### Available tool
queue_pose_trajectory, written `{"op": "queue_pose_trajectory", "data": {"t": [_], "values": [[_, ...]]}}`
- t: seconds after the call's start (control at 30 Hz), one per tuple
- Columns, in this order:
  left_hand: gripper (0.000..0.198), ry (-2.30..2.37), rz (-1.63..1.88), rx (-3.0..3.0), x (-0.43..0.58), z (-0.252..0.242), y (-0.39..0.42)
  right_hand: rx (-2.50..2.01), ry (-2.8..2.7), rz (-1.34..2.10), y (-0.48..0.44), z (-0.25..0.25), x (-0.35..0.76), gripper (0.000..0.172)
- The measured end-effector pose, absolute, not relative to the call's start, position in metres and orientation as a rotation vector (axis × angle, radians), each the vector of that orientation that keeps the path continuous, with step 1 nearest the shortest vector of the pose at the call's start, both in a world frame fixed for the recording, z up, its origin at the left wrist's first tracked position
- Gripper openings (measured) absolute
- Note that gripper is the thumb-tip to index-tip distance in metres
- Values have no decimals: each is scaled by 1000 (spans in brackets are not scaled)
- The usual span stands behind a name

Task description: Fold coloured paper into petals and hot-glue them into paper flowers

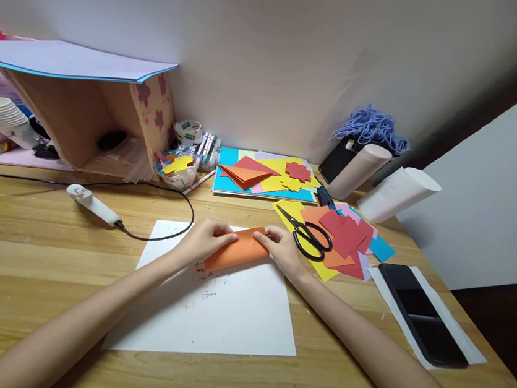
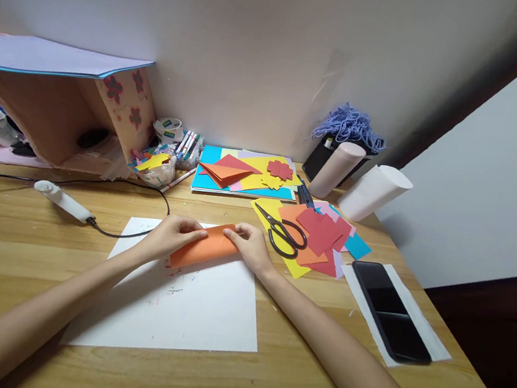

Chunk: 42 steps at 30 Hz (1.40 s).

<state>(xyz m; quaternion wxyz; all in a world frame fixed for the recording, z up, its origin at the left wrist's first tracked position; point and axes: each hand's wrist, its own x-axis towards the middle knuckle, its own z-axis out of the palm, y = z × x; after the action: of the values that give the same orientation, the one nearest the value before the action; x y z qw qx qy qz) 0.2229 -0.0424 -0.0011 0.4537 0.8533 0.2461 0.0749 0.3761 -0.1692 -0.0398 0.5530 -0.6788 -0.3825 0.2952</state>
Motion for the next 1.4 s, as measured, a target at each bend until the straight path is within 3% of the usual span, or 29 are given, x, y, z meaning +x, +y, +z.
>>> {"op": "queue_pose_trajectory", "data": {"t": [1.4], "values": [[33, 546, 233, 2277, 226, -7, -46, -1581, -838, 734, -168, -40, 379, 32]]}}
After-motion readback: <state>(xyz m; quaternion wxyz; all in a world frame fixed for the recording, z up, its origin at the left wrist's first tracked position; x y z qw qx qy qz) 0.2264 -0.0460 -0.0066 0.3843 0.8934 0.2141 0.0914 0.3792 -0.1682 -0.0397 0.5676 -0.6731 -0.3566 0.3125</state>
